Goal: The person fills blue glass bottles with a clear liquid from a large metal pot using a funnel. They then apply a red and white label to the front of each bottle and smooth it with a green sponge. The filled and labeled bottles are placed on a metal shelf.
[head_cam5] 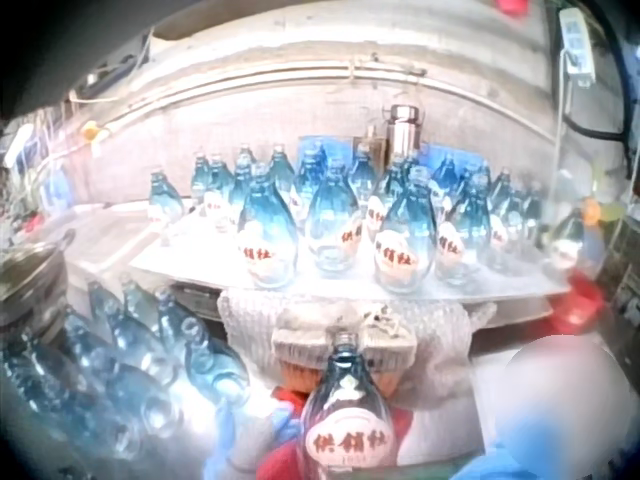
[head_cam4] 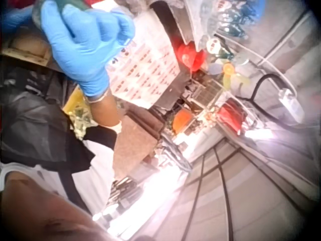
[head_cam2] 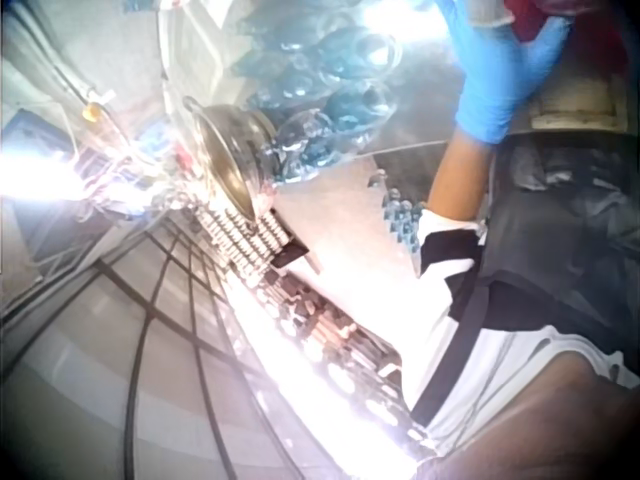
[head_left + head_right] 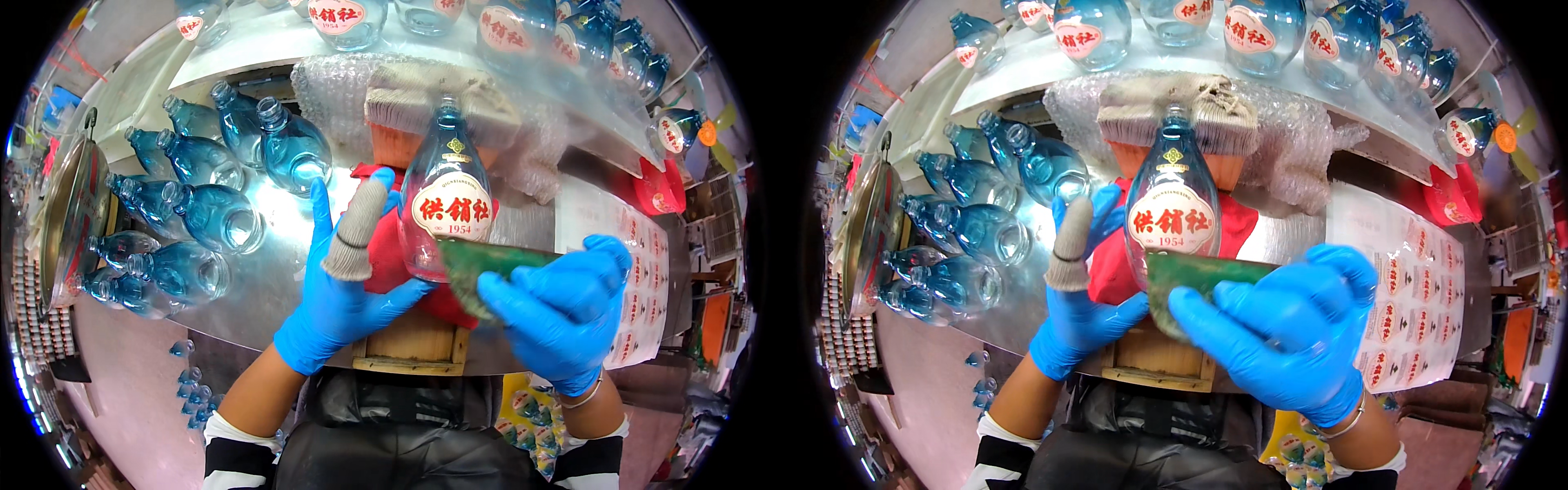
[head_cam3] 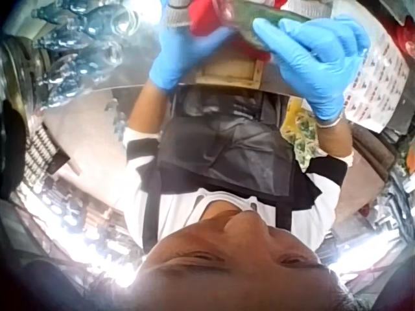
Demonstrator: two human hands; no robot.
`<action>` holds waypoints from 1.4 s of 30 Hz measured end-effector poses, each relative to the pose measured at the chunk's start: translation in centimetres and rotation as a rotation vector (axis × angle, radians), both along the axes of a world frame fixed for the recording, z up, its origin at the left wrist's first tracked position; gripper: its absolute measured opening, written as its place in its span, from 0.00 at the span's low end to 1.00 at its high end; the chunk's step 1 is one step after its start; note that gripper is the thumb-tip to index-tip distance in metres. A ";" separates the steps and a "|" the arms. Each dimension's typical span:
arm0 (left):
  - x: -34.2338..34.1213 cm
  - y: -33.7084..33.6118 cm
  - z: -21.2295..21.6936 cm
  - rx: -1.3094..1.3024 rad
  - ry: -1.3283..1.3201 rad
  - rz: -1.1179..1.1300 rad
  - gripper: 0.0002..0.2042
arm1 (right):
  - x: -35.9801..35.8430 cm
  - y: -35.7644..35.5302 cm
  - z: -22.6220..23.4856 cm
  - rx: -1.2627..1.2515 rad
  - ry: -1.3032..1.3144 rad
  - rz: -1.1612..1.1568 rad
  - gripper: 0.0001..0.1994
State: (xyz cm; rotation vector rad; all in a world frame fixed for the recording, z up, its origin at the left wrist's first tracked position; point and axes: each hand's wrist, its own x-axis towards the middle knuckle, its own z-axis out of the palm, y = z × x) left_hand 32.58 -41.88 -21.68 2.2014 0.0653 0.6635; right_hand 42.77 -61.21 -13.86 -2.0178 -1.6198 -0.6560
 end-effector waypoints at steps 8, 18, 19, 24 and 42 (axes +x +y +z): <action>0.9 0.0 -0.8 -0.412 0.011 -0.144 0.48 | 3.8 -0.1 -0.9 0.113 0.118 0.076 0.14; 0.8 0.4 2.8 0.160 0.071 -0.035 0.34 | 7.4 -3.4 -1.0 -0.053 -0.092 0.088 0.14; 0.7 0.1 3.2 0.248 0.056 -0.022 0.34 | 7.4 -3.6 -1.1 -0.019 -0.068 0.072 0.14; 0.7 -1.6 3.7 0.539 0.085 0.077 0.28 | 6.4 -3.9 -2.4 0.118 0.219 0.014 0.15; 1.6 -1.6 1.5 -0.457 0.065 -0.006 0.40 | 1.3 -4.1 -5.7 -0.041 0.012 0.053 0.15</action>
